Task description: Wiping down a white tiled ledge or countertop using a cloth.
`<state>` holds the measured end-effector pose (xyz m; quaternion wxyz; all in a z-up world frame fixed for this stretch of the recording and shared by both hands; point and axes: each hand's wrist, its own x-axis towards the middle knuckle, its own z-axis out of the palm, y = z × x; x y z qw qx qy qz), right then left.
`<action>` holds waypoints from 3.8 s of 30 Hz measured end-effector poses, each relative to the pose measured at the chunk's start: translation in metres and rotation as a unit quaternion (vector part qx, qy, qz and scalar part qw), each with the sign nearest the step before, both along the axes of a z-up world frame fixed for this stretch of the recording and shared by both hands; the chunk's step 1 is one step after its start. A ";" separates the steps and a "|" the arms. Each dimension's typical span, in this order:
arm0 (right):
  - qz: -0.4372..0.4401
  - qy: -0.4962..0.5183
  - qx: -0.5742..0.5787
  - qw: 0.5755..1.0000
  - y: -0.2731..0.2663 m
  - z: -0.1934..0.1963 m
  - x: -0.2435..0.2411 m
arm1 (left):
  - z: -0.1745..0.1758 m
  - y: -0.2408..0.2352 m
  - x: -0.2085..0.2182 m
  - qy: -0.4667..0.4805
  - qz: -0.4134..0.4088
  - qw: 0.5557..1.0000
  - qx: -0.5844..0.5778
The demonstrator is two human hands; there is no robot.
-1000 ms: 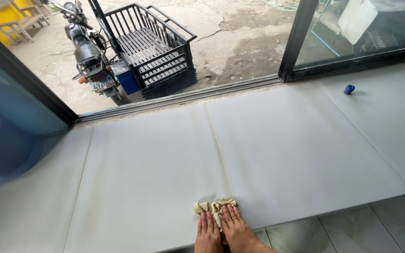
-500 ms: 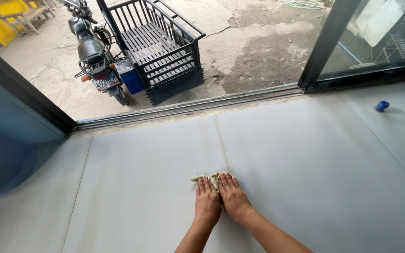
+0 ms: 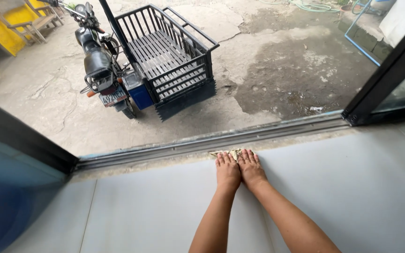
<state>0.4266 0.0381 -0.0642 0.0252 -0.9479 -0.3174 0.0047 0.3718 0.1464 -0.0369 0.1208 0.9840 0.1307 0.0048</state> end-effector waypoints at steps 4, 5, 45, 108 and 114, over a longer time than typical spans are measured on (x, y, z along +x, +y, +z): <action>-0.038 0.051 -0.033 0.997 0.014 0.024 0.022 | -0.017 0.016 0.038 0.008 0.009 1.000 -0.003; -0.032 0.032 -0.015 0.999 0.009 0.026 0.015 | -0.011 0.014 0.028 0.004 0.009 1.000 -0.008; 0.183 0.031 0.081 0.979 -0.390 0.043 -0.495 | 0.016 -0.336 -0.508 0.095 -0.093 0.991 0.008; 0.060 -0.088 0.082 0.991 -0.153 -0.012 -0.065 | -0.012 -0.133 -0.074 -0.035 0.017 0.998 0.039; 0.091 -0.061 0.091 0.990 -0.210 0.034 -0.157 | -0.003 -0.187 -0.163 -0.040 0.000 0.998 0.049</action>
